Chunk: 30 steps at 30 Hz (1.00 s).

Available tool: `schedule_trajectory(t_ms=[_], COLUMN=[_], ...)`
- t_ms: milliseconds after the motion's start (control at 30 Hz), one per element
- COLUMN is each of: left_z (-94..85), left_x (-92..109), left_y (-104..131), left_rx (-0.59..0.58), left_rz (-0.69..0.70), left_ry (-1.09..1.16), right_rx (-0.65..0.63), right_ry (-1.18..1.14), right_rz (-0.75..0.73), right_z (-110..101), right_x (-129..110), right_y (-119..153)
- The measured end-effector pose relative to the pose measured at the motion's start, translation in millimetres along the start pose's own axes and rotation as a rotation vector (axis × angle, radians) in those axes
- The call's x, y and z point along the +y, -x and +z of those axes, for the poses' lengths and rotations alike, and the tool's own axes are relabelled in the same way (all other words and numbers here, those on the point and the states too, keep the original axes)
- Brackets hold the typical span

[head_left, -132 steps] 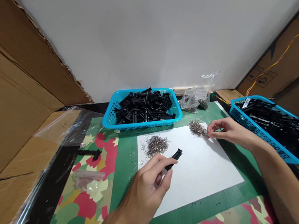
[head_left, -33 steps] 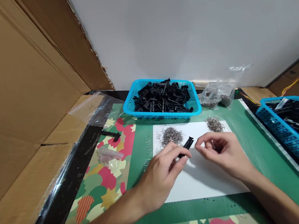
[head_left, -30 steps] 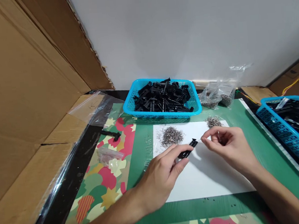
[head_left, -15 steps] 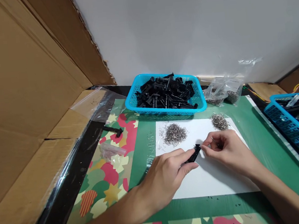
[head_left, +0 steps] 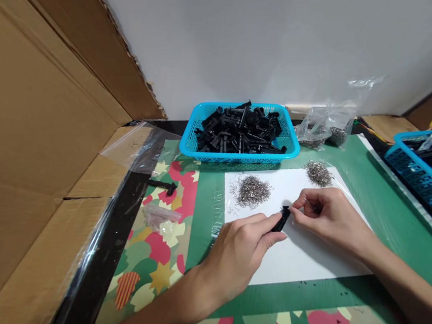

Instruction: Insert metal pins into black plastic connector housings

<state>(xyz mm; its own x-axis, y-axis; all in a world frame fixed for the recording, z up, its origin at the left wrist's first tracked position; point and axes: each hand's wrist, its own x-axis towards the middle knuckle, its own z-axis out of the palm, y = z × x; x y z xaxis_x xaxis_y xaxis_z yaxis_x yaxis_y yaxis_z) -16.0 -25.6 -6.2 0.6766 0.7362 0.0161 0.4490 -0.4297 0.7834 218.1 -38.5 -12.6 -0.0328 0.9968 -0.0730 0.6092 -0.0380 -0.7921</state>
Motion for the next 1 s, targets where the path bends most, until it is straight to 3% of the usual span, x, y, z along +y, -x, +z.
schedule_trajectory(t_ms=[300,500,600,700,833,1000], left_z=[0.6,0.2,-0.1,0.7,3.9,6.1], left_x=[-1,0,0,-1,-4,-5], left_y=[-1,-2,-2,-1,1,1], left_rx=[0.017,0.011,0.018,0.007,-0.001,-0.015], left_rz=[0.036,0.043,0.052,0.073,0.166,0.199], left_ry=[-0.014,-0.028,-0.019,-0.016,-0.069,-0.125], right_rx=[-0.010,-0.168,-0.014,0.208,0.141,0.216], right_ry=[0.000,-0.025,-0.109,-0.418,-0.816,-0.556], right_rz=[-0.045,0.030,0.026,-0.051,-0.089,-0.115], right_z=[2,-16,-20,-13,2,10], right_x=[-3,-1,1,-1,-11,-13], right_y=[-1,-3,-2,0,-1,-4])
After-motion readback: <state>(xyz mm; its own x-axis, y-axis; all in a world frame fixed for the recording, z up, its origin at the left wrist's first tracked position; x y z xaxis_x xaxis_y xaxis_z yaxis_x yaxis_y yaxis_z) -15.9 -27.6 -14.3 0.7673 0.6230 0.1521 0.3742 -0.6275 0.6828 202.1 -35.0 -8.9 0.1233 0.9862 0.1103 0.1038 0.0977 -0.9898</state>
